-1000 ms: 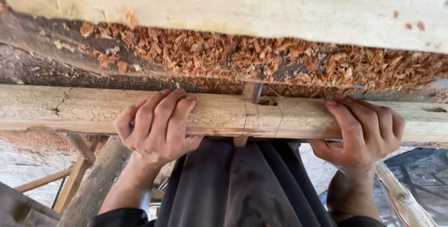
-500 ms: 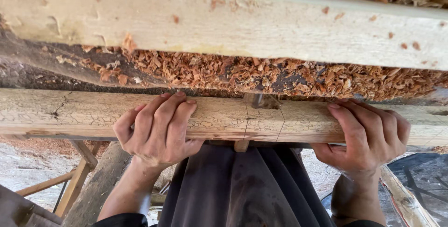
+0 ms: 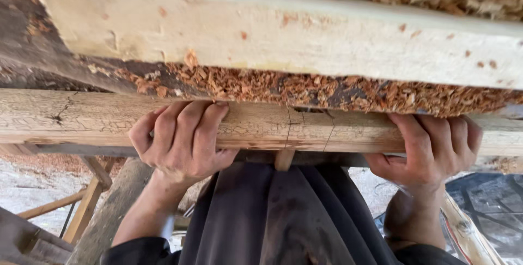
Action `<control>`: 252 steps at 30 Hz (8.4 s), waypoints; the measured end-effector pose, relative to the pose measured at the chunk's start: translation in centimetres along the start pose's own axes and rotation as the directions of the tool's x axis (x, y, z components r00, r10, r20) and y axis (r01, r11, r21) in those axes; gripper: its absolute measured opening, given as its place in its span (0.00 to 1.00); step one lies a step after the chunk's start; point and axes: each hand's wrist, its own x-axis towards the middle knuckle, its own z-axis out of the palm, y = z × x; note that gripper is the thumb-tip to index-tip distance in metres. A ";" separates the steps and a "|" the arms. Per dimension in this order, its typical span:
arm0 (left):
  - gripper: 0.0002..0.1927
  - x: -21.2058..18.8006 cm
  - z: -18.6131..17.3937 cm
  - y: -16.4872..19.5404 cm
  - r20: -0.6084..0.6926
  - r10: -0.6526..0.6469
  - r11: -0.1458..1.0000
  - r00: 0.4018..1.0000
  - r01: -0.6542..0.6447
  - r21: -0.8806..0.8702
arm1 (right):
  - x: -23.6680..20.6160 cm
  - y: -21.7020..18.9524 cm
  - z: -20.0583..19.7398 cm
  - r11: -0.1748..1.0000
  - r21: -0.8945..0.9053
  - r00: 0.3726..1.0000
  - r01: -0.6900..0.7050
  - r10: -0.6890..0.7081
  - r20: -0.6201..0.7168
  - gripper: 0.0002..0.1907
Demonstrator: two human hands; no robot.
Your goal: The person uses a foot-powered drawknife to carve a rectangular slot into a long wooden plank. They repeatedly pull the blade along the wood, remove shavings, and reposition the plank to deepen and widen the cut.
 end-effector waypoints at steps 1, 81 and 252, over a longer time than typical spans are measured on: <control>0.27 -0.1 -0.2 0.2 -0.026 0.014 1.000 1.000 -0.013 0.014 | 0.0 -0.1 0.0 1.000 0.018 1.000 -0.005 0.006 -0.023 0.23; 0.27 -1.3 -0.5 2.4 0.025 -0.025 1.000 0.999 0.025 -0.005 | -2.2 1.1 -0.2 1.000 -0.021 1.000 0.022 -0.022 -0.015 0.16; 0.32 -7.0 -2.0 4.2 0.166 -0.327 0.636 0.930 0.346 -0.690 | -6.7 -5.9 -0.4 0.986 0.151 0.998 0.064 -0.064 -0.004 0.41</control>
